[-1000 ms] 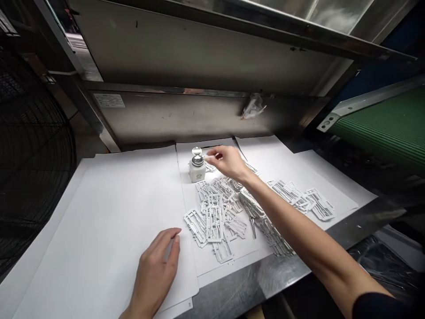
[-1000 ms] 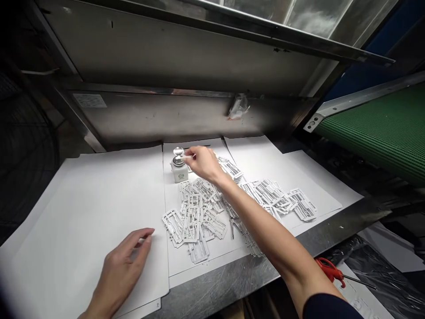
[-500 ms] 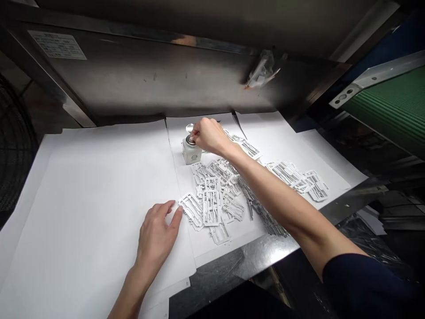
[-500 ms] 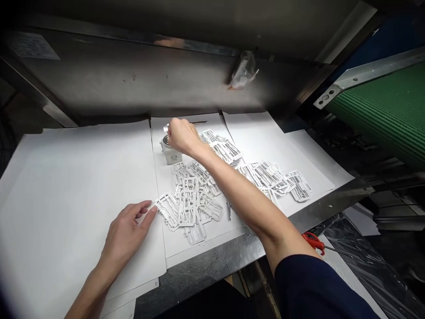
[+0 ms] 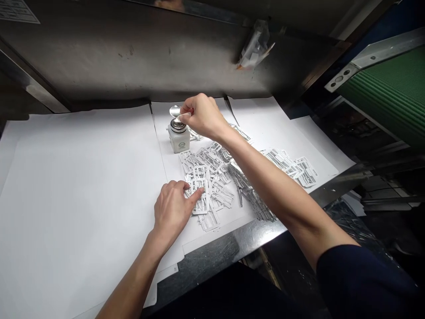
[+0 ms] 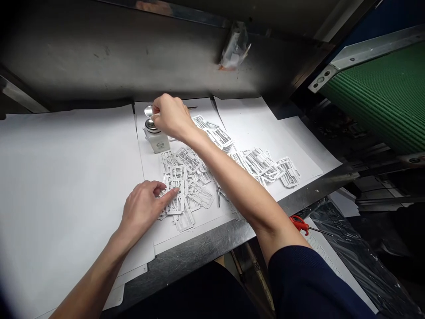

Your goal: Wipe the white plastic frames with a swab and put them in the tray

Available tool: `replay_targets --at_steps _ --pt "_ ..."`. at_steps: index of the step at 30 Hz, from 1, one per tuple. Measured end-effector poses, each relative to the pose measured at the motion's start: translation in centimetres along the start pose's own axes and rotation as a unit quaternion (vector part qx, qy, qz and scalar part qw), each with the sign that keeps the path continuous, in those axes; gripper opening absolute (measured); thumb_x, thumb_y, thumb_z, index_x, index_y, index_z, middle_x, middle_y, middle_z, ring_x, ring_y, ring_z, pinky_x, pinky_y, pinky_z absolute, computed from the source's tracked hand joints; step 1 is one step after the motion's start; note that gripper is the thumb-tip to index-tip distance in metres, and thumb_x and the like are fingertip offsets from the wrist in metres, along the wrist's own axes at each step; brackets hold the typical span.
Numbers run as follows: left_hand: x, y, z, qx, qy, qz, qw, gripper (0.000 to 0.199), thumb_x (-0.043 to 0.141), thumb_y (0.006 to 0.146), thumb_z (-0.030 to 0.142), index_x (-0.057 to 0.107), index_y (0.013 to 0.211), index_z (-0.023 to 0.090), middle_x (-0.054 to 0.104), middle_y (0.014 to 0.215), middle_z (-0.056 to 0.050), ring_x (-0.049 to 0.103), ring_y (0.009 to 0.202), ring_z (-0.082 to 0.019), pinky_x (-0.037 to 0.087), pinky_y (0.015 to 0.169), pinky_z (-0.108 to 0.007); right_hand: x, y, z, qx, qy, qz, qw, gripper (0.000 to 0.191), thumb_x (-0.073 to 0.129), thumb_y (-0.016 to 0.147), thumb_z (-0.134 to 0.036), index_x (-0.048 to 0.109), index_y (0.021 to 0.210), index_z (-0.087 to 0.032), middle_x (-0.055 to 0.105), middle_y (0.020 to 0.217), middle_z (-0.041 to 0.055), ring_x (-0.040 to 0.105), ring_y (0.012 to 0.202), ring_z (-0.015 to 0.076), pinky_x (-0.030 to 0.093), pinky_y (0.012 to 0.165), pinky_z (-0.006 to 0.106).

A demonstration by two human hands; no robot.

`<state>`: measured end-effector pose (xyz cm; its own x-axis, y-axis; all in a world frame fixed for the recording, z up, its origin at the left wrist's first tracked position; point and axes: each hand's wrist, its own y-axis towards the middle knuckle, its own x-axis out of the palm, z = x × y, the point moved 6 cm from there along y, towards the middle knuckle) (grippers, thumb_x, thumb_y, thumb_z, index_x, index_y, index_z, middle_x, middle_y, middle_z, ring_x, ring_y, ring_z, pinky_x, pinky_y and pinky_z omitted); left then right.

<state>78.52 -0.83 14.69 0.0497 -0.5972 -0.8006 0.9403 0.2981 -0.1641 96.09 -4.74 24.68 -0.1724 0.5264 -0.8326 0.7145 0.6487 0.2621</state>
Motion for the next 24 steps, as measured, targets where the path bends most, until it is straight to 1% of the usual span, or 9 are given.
replay_targets --at_steps 4,6,8,10,13,15,17,19,24 --pt "0.7 0.2 0.1 -0.039 -0.032 -0.007 0.999 0.039 0.052 0.074 0.060 0.054 0.070 0.021 0.062 0.075 -0.005 0.055 0.071 -0.024 0.035 0.055 -0.032 -1.0 -1.7 0.8 0.003 0.038 0.017 0.999 0.012 0.056 0.080 -0.017 0.066 0.080 -0.010 0.058 0.075 0.0054 0.050 0.071 0.0156 0.034 0.064 0.028" --pt "0.6 0.0 0.0 -0.054 -0.081 0.007 0.995 0.037 0.055 0.072 0.058 0.052 0.068 0.022 0.059 0.067 -0.001 0.052 0.061 -0.019 0.034 0.053 -0.030 -1.4 -2.6 1.2 0.005 0.051 0.026 0.998 0.013 0.057 0.080 -0.018 0.067 0.079 -0.010 0.059 0.073 0.0047 0.050 0.069 0.0145 0.034 0.062 0.028" --pt "0.3 -0.3 -0.2 -0.057 -0.169 0.032 0.983 0.034 0.061 0.070 0.053 0.051 0.067 0.022 0.055 0.061 0.002 0.049 0.056 -0.015 0.034 0.052 -0.028 -1.9 -3.9 1.2 0.007 0.072 0.032 0.997 0.012 0.058 0.079 -0.018 0.068 0.078 -0.009 0.059 0.071 0.0042 0.051 0.067 0.0137 0.036 0.061 0.027" --pt "0.2 -0.6 -0.5 -0.061 -0.315 0.040 0.946 0.029 0.066 0.070 0.045 0.050 0.068 0.021 0.053 0.061 0.003 0.050 0.056 -0.013 0.035 0.052 -0.025 -2.5 -5.7 0.8 0.011 0.106 0.031 0.994 0.012 0.060 0.080 -0.017 0.069 0.079 -0.010 0.061 0.071 0.0041 0.053 0.067 0.0133 0.038 0.060 0.027" --pt "0.8 -1.4 -1.3 -0.117 -0.529 -0.009 0.840 0.020 0.065 0.073 0.036 0.054 0.081 0.021 0.061 0.073 0.002 0.057 0.061 -0.013 0.042 0.055 -0.024 -2.8 -9.6 -0.2 0.028 0.167 -0.007 0.985 0.014 0.060 0.084 -0.021 0.069 0.086 -0.010 0.065 0.079 0.0055 0.056 0.068 0.0127 0.043 0.058 0.026" --pt "1.1 -2.1 -1.9 -0.169 -0.592 -0.031 0.787 0.021 0.064 0.075 0.032 0.056 0.091 0.021 0.065 0.081 -0.001 0.060 0.064 -0.014 0.045 0.054 -0.024 -2.5 -12.7 -0.7 0.049 0.203 -0.030 0.978 0.016 0.060 0.085 -0.024 0.069 0.086 -0.011 0.066 0.083 0.0061 0.057 0.070 0.0128 0.046 0.057 0.025" --pt "1.1 -2.7 -2.4 -0.200 -0.614 -0.023 0.763 0.019 0.064 0.074 0.027 0.059 0.090 0.019 0.067 0.082 -0.002 0.061 0.064 -0.013 0.044 0.050 -0.021 -1.4 -15.5 -1.3 0.072 0.232 -0.066 0.968 0.015 0.060 0.086 -0.025 0.069 0.088 -0.013 0.067 0.083 0.0050 0.058 0.072 0.0132 0.048 0.056 0.025" --pt "1.1 -3.2 -2.4 -0.209 -0.629 -0.012 0.749 0.015 0.064 0.073 0.025 0.061 0.085 0.016 0.067 0.079 -0.002 0.061 0.065 -0.012 0.044 0.050 -0.018 -0.1 -17.6 -2.0 0.075 0.246 -0.089 0.962 0.013 0.060 0.086 -0.024 0.069 0.091 -0.015 0.066 0.084 0.0040 0.059 0.075 0.0136 0.050 0.059 0.025" --pt "1.3 -3.7 -1.9 -0.195 -0.662 0.016 0.723 0.008 0.065 0.071 0.022 0.062 0.076 0.016 0.065 0.074 0.002 0.060 0.065 -0.009 0.047 0.056 -0.016 2.1 -19.4 -4.1 0.015 0.228 -0.048 0.972 0.015 0.059 0.087 -0.016 0.066 0.100 -0.014 0.062 0.092 0.0058 0.058 0.082 0.0145 0.051 0.072 0.027"
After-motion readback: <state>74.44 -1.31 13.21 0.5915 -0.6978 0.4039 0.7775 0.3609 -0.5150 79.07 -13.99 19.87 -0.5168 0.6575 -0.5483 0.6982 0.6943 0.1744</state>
